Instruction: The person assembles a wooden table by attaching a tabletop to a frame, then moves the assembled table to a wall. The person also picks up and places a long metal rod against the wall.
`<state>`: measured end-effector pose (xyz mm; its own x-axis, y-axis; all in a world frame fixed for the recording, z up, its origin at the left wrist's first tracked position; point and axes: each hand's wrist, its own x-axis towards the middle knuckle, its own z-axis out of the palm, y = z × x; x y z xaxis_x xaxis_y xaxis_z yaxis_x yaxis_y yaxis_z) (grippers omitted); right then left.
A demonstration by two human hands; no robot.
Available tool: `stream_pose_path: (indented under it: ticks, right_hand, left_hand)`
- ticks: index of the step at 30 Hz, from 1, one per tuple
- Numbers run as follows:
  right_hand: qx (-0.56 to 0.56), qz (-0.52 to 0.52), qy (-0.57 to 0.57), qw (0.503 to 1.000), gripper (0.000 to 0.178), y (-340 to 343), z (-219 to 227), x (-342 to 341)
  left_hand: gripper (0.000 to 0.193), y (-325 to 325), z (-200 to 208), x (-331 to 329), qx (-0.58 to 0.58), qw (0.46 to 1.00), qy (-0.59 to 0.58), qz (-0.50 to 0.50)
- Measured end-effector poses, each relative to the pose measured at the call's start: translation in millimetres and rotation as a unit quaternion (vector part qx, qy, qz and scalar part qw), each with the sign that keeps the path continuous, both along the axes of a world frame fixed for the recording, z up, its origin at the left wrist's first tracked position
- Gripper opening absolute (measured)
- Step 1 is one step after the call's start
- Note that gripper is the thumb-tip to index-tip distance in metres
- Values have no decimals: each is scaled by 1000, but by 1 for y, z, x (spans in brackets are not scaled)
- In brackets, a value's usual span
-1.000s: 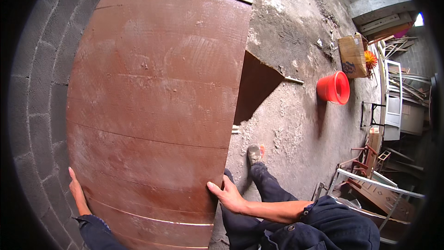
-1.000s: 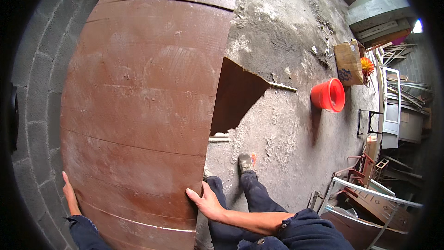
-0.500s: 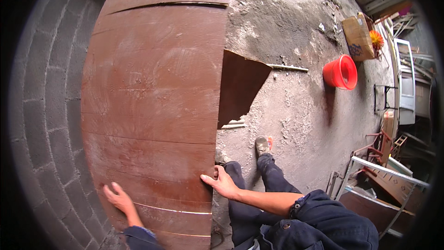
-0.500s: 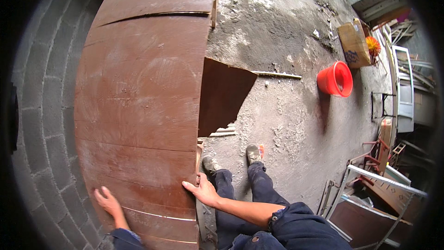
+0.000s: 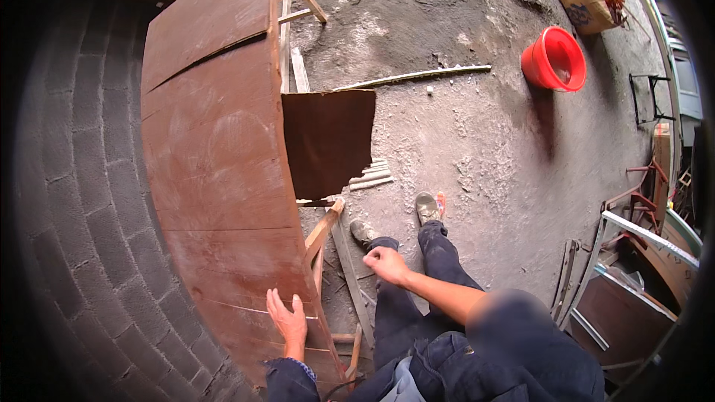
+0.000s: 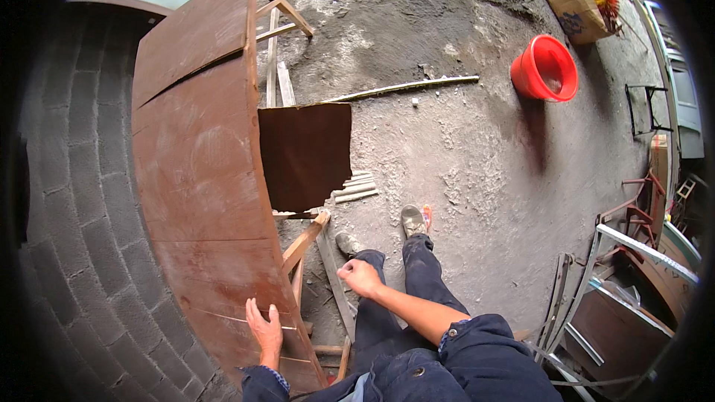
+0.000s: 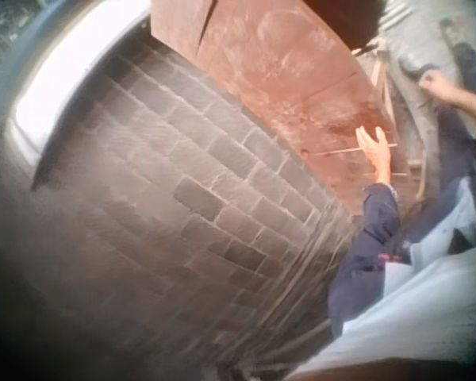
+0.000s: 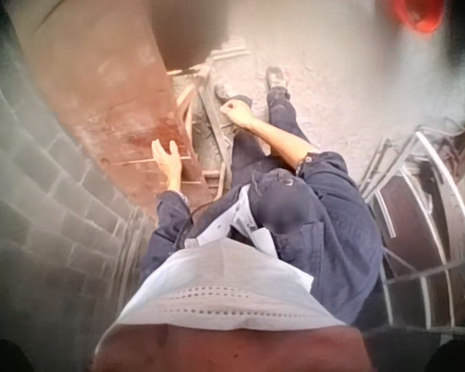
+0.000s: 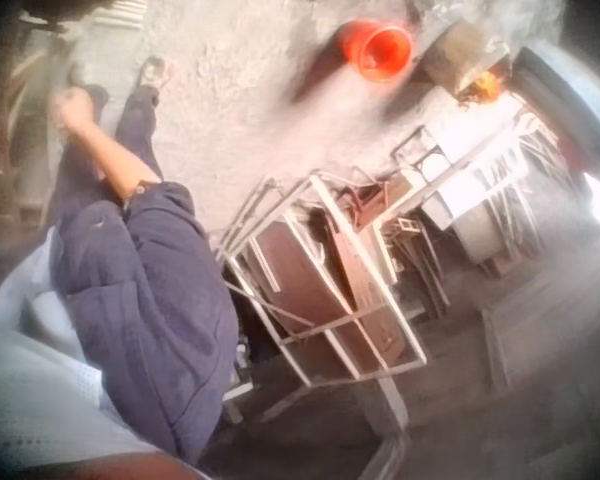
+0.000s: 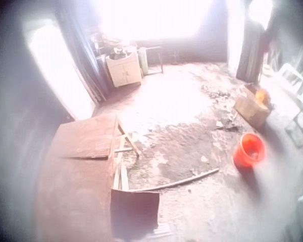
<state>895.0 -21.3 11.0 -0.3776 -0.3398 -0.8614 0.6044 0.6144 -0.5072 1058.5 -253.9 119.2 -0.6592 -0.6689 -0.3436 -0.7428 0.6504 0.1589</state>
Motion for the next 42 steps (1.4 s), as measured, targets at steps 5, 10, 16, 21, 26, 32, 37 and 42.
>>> stream_pose_path:
  ticks: [5,10,16,21,26,32,37,42]
  right_hand:
    - [22,-52,20,998,36,55,-14,-28]
    - [62,-61,79,993,32,96,-28,-52]
    - [76,-74,96,990,30,118,-27,-76]
    - [79,-62,119,988,30,112,-24,-83]
    - [99,-12,110,989,36,102,-20,-100]
    - [112,34,176,977,29,77,-8,-133]
    - [115,42,157,980,26,57,-20,-141]
    - [91,91,107,986,39,41,-35,-147]
  left_hand:
    - [58,34,9,-34,54,998,-11,-1]
    - [54,69,16,-80,99,994,20,-46]
    - [51,96,28,-101,179,982,35,-55]
    - [49,87,25,-82,214,977,7,-15]
    - [48,71,11,-54,235,969,8,72]
    - [45,47,-6,-30,238,960,22,145]
    - [42,35,-10,-17,273,938,31,210]
    - [40,38,-14,-14,287,920,31,264]
